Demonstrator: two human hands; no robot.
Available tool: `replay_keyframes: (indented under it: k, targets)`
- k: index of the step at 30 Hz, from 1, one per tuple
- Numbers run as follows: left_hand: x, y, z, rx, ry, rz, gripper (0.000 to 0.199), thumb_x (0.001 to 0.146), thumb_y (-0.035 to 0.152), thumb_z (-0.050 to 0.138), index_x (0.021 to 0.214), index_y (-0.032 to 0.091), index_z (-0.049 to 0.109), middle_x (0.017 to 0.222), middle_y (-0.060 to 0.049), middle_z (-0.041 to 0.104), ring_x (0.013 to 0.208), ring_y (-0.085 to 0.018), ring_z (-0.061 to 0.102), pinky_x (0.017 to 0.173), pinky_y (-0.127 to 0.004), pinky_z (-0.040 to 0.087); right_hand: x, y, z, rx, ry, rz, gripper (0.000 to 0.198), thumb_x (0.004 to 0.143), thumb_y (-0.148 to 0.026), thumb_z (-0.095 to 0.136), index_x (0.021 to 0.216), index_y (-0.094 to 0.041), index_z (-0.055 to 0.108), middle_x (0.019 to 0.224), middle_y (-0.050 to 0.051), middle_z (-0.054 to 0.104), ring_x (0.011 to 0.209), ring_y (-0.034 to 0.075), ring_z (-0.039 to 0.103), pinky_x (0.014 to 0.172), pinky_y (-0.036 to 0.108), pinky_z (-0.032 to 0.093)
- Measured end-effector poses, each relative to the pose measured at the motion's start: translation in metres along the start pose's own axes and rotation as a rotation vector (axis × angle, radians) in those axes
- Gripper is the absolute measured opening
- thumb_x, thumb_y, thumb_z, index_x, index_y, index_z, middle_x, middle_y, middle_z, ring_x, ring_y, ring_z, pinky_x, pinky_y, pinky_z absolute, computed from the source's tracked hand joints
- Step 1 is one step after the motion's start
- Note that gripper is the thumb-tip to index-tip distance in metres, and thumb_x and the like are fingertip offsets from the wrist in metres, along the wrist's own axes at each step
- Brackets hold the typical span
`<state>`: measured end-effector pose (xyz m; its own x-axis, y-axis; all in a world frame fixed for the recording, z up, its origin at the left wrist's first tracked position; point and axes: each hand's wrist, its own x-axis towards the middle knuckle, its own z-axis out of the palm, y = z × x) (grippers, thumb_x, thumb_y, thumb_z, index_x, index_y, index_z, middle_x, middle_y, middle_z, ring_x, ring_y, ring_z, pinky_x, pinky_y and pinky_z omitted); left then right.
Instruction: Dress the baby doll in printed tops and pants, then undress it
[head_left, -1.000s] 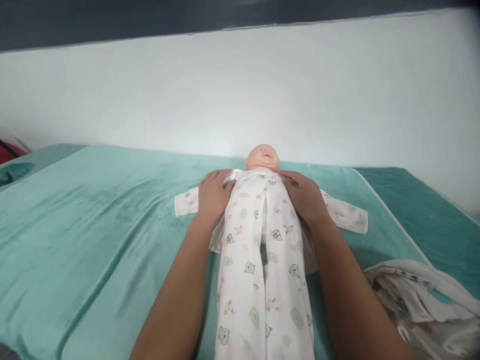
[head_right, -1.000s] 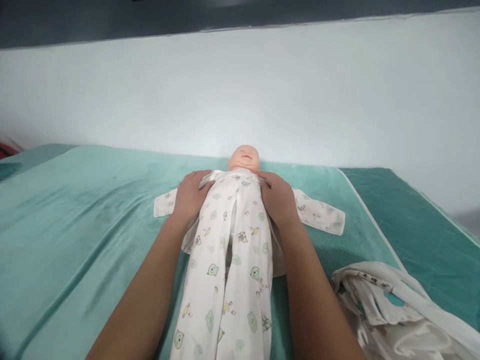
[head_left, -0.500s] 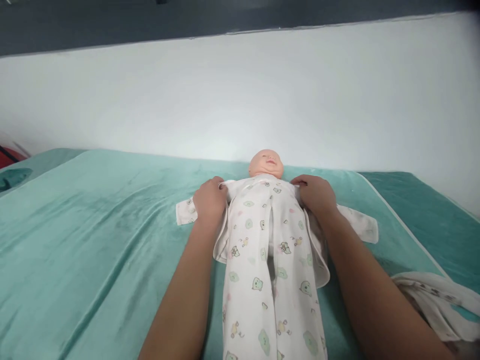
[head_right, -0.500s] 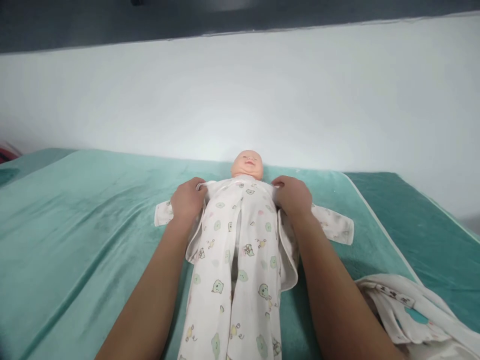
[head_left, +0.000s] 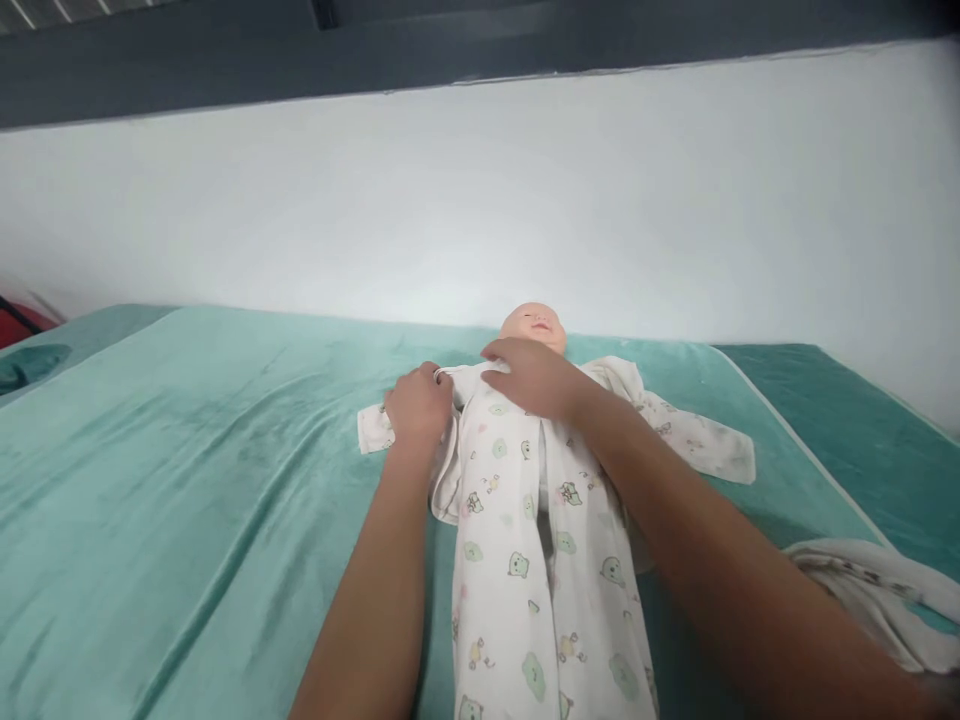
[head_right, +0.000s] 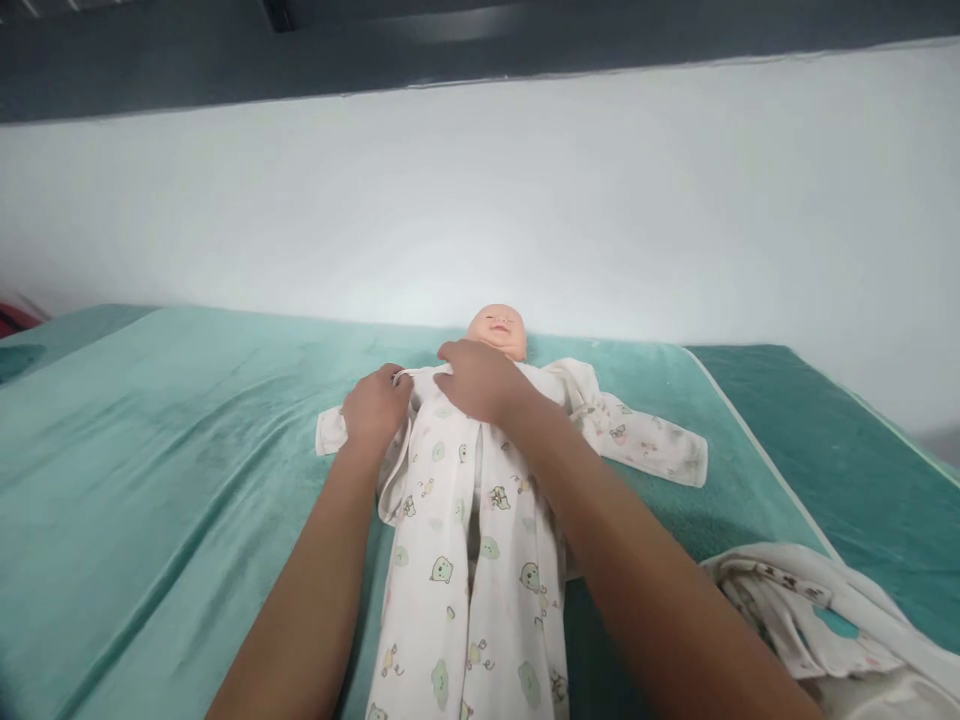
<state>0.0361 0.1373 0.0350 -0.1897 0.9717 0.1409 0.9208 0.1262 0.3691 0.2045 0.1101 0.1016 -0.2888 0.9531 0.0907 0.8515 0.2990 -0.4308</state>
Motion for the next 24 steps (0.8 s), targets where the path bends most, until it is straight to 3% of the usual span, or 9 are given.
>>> replay_keyframes:
  k: [4, 9, 12, 17, 24]
  targets:
    - [-0.002, 0.003, -0.004, 0.051, -0.038, -0.003, 0.038, 0.091, 0.031, 0.034, 0.091, 0.019, 0.069, 0.106, -0.014, 0.073, 0.110, -0.034, 0.064, 0.089, -0.045, 0.046, 0.034, -0.030, 0.002, -0.329, -0.393, -0.025, 0.028, 0.090, -0.023, 0.052, 0.111, -0.015, 0.067, 0.107, 0.014, 0.069, 0.089, 0.025, 0.066, 0.067, 0.030, 0.046]
    - [-0.001, 0.002, -0.005, 0.084, -0.063, 0.025, 0.038, 0.093, 0.032, 0.034, 0.090, 0.019, 0.069, 0.106, -0.015, 0.072, 0.112, -0.035, 0.063, 0.090, -0.046, 0.046, 0.057, -0.045, 0.016, -0.444, -0.566, -0.040, 0.015, 0.081, -0.022, 0.062, 0.092, -0.017, 0.071, 0.088, 0.010, 0.071, 0.076, 0.023, 0.066, 0.062, 0.030, 0.043]
    - [0.000, 0.001, -0.003, 0.087, -0.050, 0.027, 0.038, 0.094, 0.033, 0.033, 0.091, 0.020, 0.068, 0.105, -0.014, 0.072, 0.109, -0.033, 0.065, 0.088, -0.044, 0.046, 0.059, -0.041, 0.019, -0.451, -0.569, -0.061, 0.018, 0.080, -0.023, 0.064, 0.097, -0.019, 0.070, 0.090, 0.008, 0.071, 0.078, 0.023, 0.067, 0.062, 0.030, 0.043]
    - [-0.003, -0.003, -0.003, 0.052, 0.005, 0.023, 0.039, 0.097, 0.033, 0.028, 0.094, 0.021, 0.065, 0.105, -0.012, 0.072, 0.102, -0.029, 0.066, 0.082, -0.038, 0.046, 0.048, -0.028, 0.005, -0.366, -0.448, -0.142, 0.032, 0.084, -0.038, 0.062, 0.114, -0.026, 0.063, 0.102, 0.005, 0.071, 0.084, 0.023, 0.066, 0.061, 0.029, 0.040]
    - [-0.014, -0.015, -0.003, -0.058, 0.026, -0.066, 0.039, 0.099, 0.038, 0.027, 0.098, 0.023, 0.063, 0.105, -0.011, 0.072, 0.099, -0.027, 0.066, 0.075, -0.034, 0.045, 0.028, -0.011, -0.017, -0.371, -0.350, -0.146, 0.015, 0.087, -0.032, 0.056, 0.097, -0.026, 0.065, 0.098, 0.004, 0.071, 0.079, 0.020, 0.064, 0.061, 0.029, 0.037]
